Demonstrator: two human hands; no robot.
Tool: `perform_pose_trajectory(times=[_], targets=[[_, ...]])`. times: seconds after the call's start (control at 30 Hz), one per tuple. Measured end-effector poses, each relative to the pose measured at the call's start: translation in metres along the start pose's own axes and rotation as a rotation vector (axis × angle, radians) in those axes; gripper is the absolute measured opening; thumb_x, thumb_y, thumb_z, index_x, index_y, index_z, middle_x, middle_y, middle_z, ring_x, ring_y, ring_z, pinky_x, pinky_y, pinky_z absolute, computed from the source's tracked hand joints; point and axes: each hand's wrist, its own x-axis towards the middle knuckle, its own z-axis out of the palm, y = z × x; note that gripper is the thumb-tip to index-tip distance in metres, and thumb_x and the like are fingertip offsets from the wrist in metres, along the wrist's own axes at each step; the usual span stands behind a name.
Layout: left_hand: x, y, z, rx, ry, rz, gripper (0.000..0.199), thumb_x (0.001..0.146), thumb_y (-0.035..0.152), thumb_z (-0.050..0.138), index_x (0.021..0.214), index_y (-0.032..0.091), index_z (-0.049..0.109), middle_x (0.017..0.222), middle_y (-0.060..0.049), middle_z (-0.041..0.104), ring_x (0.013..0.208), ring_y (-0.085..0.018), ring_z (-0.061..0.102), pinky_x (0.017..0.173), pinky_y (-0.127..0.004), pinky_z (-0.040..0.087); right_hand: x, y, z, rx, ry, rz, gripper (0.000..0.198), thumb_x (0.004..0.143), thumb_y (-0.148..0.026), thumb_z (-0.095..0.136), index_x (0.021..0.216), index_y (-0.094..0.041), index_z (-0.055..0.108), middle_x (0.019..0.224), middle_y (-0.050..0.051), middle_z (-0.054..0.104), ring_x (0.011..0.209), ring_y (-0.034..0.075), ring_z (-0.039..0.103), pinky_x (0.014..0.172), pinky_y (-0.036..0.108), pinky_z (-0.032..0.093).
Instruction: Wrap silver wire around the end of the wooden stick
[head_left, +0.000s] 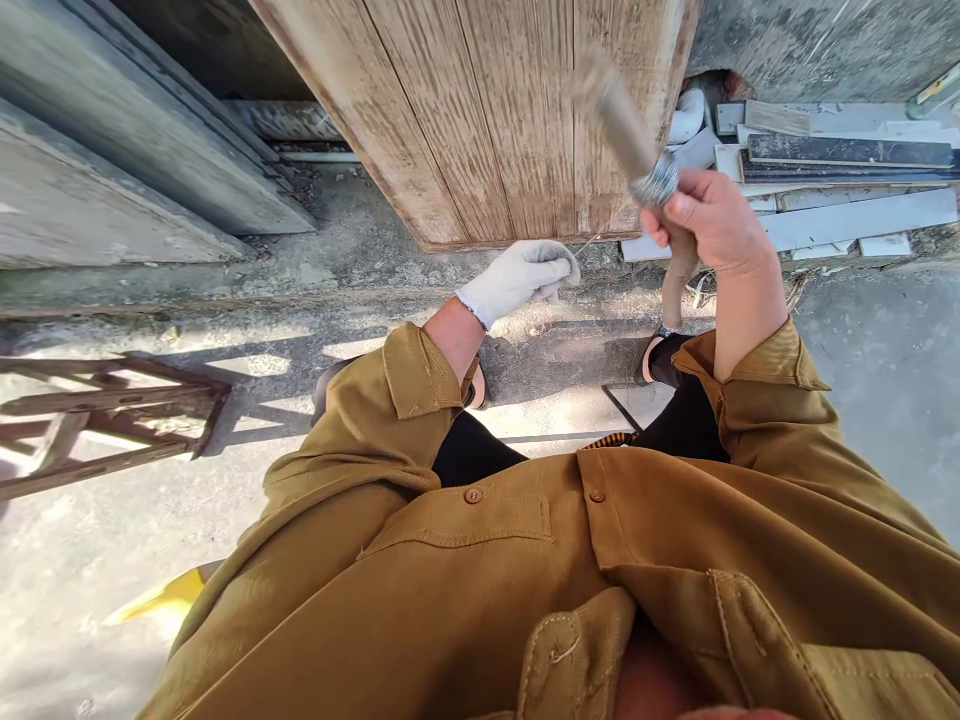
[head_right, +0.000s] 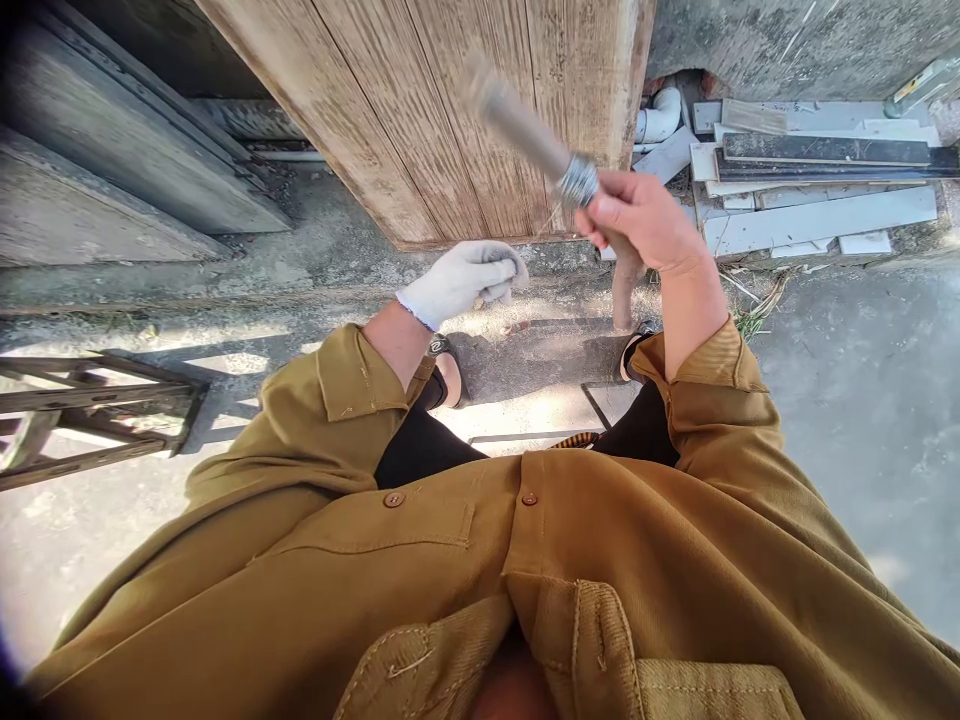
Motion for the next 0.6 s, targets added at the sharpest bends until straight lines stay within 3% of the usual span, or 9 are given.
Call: perform_pose_trajectory(times=[0.1, 0.17, 0.23, 0.33, 0.43, 0.53, 0.6], targets=[[-0.003, -0.002, 0.004, -0.046, -0.207, -0.039, 0.011, 0.095, 0.022, 0.075, 0.087, 0.014, 0.075, 0.051, 0.007, 0.048, 0.046, -0.008, 0.04, 0.062, -0.026, 0.057, 0.004, 0.011, -0.012, -0.096, 0.35, 0.058, 0.05, 0.09, -0.074, 0.073, 0.088, -0.028, 0.056, 0.086, 0.006, 0.063, 0.072, 0.019, 0.048, 0.071, 0.039, 0.046], [-0.005, -0.003, 0.004, -0.066, -0.305, -0.047, 0.017, 0.092, 0.029, 0.08, 0.086, 0.013, 0.077, 0.049, 0.007, 0.044, 0.046, -0.009, 0.04, 0.058, -0.026, 0.056, 0.007, 0.017, -0.016, -0.305, 0.413, 0.158, 0.05, 0.092, -0.074, 0.07, 0.086, -0.027, 0.055, 0.085, 0.007, 0.063, 0.073, 0.021, 0.052, 0.072, 0.04, 0.046], [-0.007, -0.002, 0.002, -0.077, -0.367, -0.047, 0.024, 0.087, 0.035, 0.086, 0.086, 0.013, 0.079, 0.049, 0.004, 0.047, 0.046, -0.009, 0.042, 0.052, -0.024, 0.051, 0.008, 0.018, -0.016, -0.564, 0.379, 0.245, 0.049, 0.095, -0.075, 0.068, 0.091, -0.026, 0.062, 0.086, 0.01, 0.066, 0.081, 0.026, 0.059, 0.074, 0.042, 0.047], [-0.009, 0.001, -0.001, -0.102, -0.409, -0.047, 0.035, 0.08, 0.045, 0.093, 0.084, 0.013, 0.079, 0.05, 0.002, 0.049, 0.046, -0.009, 0.042, 0.045, -0.023, 0.042, 0.006, 0.012, -0.01, -0.876, 0.248, 0.301, 0.052, 0.096, -0.074, 0.067, 0.107, -0.024, 0.075, 0.092, 0.014, 0.072, 0.092, 0.033, 0.062, 0.079, 0.044, 0.048], [-0.011, 0.006, -0.006, -0.136, -0.392, -0.047, 0.045, 0.077, 0.056, 0.095, 0.079, 0.015, 0.077, 0.047, 0.006, 0.04, 0.044, -0.008, 0.035, 0.043, -0.022, 0.037, 0.005, 0.01, 0.0, -0.987, -0.088, 0.35, 0.055, 0.094, -0.072, 0.07, 0.116, -0.022, 0.081, 0.09, 0.014, 0.074, 0.09, 0.033, 0.064, 0.079, 0.045, 0.049], [-0.011, 0.007, -0.01, -0.153, -0.324, -0.036, 0.051, 0.074, 0.061, 0.096, 0.077, 0.016, 0.074, 0.047, 0.007, 0.04, 0.042, -0.006, 0.03, 0.042, -0.022, 0.033, 0.005, 0.015, 0.011, -0.957, -0.463, 0.371, 0.044, 0.091, -0.068, 0.072, 0.107, -0.029, 0.085, 0.08, 0.007, 0.072, 0.083, 0.029, 0.065, 0.076, 0.044, 0.049], [-0.01, 0.006, -0.012, -0.156, -0.268, -0.027, 0.05, 0.072, 0.059, 0.097, 0.077, 0.016, 0.072, 0.049, 0.005, 0.046, 0.042, -0.005, 0.031, 0.042, -0.023, 0.033, 0.004, 0.017, 0.018, -0.911, -0.597, 0.353, 0.037, 0.087, -0.066, 0.076, 0.097, -0.032, 0.086, 0.078, 0.003, 0.072, 0.079, 0.027, 0.066, 0.073, 0.042, 0.049]])
